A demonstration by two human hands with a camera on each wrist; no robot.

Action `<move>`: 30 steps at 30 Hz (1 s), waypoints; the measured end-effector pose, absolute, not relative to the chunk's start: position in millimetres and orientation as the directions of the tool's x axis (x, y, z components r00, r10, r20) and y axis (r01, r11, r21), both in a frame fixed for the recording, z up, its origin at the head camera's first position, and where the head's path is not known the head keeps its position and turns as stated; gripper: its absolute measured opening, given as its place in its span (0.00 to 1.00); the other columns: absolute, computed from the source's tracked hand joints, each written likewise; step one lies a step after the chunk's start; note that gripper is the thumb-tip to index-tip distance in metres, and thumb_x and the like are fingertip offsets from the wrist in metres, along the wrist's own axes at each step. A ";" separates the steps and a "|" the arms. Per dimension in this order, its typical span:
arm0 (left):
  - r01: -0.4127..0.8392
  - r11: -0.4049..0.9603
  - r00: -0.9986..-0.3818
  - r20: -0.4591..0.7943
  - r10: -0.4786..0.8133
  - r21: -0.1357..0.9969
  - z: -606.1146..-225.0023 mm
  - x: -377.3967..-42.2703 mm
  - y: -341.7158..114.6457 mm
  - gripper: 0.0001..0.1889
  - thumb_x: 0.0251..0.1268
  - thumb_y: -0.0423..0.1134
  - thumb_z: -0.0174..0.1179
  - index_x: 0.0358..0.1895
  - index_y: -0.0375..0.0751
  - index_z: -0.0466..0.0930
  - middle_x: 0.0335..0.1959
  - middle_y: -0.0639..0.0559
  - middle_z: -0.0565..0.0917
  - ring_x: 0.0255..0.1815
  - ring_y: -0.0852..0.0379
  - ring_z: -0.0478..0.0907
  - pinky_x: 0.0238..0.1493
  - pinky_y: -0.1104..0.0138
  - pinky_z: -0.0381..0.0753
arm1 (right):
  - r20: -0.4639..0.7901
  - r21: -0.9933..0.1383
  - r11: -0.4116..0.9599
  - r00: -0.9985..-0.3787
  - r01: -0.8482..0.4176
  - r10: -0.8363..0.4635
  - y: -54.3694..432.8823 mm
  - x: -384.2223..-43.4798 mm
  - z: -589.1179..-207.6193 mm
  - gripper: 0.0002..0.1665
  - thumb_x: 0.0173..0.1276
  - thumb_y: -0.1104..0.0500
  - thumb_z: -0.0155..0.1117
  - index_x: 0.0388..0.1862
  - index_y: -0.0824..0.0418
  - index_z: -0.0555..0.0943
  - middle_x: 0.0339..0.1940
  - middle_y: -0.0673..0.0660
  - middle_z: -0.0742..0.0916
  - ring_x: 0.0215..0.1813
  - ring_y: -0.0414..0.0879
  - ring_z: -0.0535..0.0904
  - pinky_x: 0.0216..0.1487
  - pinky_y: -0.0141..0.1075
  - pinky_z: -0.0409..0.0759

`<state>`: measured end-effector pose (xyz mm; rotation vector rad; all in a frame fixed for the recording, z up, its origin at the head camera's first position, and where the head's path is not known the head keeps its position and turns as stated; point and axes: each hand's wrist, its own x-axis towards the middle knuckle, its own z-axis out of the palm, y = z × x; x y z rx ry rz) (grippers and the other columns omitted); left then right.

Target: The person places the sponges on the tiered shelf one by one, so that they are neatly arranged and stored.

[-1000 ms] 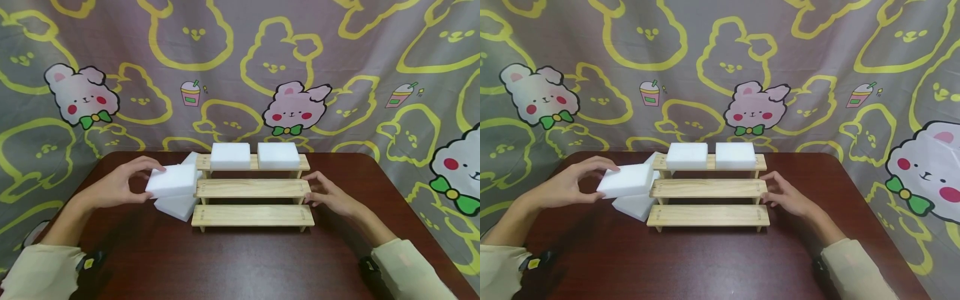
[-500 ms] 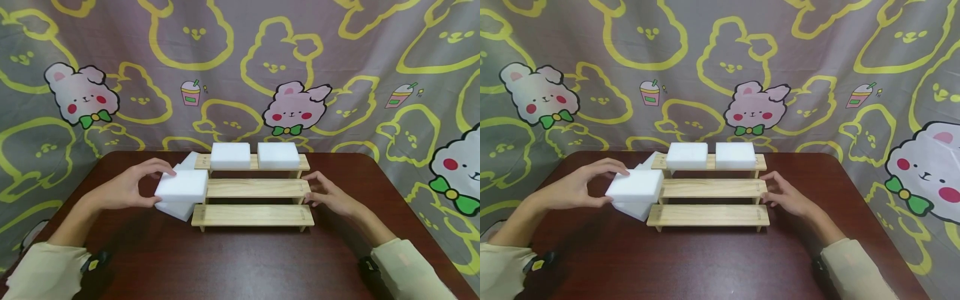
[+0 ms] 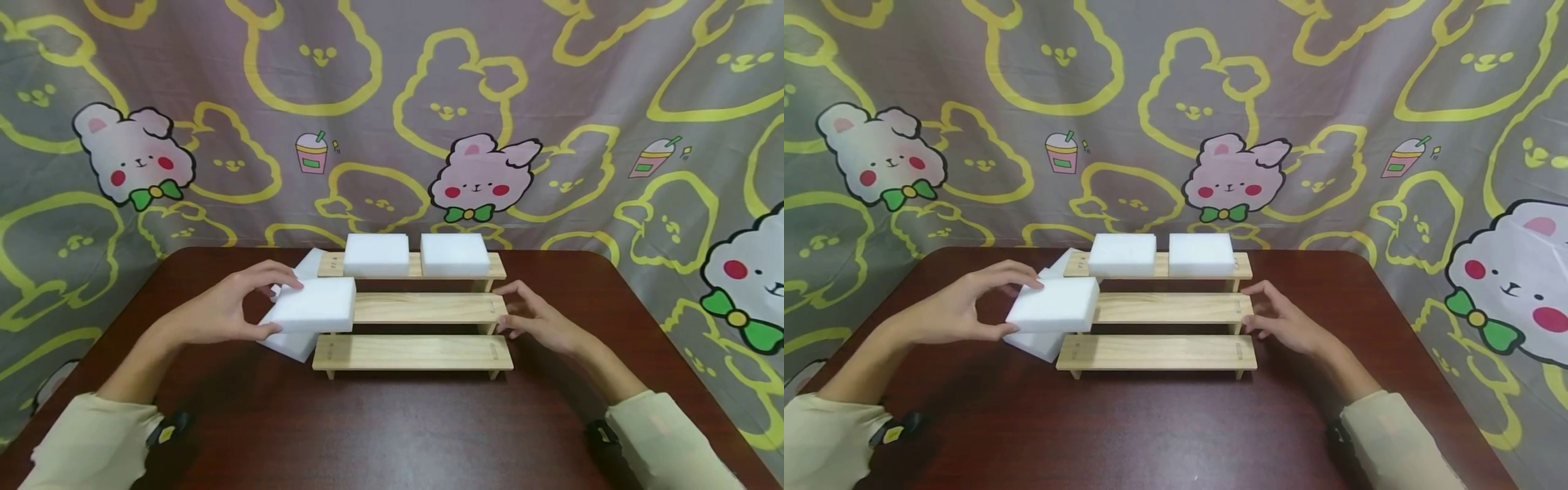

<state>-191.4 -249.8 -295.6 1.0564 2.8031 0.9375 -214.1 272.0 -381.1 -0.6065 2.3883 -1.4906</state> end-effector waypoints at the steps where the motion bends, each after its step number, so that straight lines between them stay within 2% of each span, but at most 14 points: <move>1: 0.602 0.591 -0.771 0.199 0.604 0.537 -296.3 -191.8 -248.2 0.28 0.52 0.40 0.81 0.58 0.48 0.83 0.62 0.49 0.78 0.57 0.50 0.74 0.50 0.64 0.83 | 0.002 -0.898 0.387 -0.878 -0.212 -0.478 272.0 -214.0 -381.1 0.27 0.78 0.63 0.60 0.69 0.67 0.62 0.49 0.68 0.83 0.47 0.53 0.85 0.43 0.46 0.85; 9: 0.622 0.576 -0.757 0.219 0.616 0.530 -300.4 -195.3 -234.0 0.27 0.54 0.37 0.79 0.58 0.46 0.83 0.61 0.48 0.78 0.56 0.49 0.75 0.49 0.61 0.83 | 0.003 -0.898 0.384 -0.878 -0.213 -0.479 272.1 -214.2 -381.2 0.27 0.78 0.63 0.60 0.69 0.67 0.62 0.49 0.67 0.83 0.47 0.54 0.85 0.43 0.46 0.85; 20: 0.647 0.533 -0.732 0.251 0.633 0.546 -303.3 -196.9 -209.8 0.26 0.55 0.36 0.78 0.59 0.44 0.83 0.60 0.45 0.78 0.57 0.44 0.75 0.50 0.49 0.84 | -0.003 -0.898 0.387 -0.878 -0.208 -0.478 271.7 -214.3 -380.8 0.27 0.78 0.63 0.60 0.69 0.67 0.62 0.49 0.67 0.83 0.47 0.56 0.84 0.43 0.45 0.85; 27: 0.676 0.509 -0.708 0.278 0.649 0.534 -304.0 -196.5 -198.5 0.26 0.55 0.35 0.78 0.59 0.44 0.83 0.61 0.46 0.78 0.59 0.46 0.75 0.50 0.53 0.84 | -0.003 -0.897 0.390 -0.879 -0.208 -0.476 271.4 -213.6 -380.6 0.27 0.78 0.62 0.60 0.69 0.67 0.62 0.50 0.67 0.82 0.47 0.56 0.84 0.43 0.45 0.85; 30: 0.696 0.502 -0.693 0.298 0.656 0.513 -304.9 -196.9 -193.3 0.26 0.54 0.35 0.78 0.59 0.45 0.83 0.60 0.48 0.78 0.59 0.47 0.75 0.53 0.51 0.79 | 0.000 -0.899 0.386 -0.879 -0.209 -0.476 271.6 -213.3 -380.5 0.27 0.78 0.62 0.60 0.69 0.67 0.62 0.49 0.67 0.83 0.47 0.56 0.84 0.43 0.45 0.85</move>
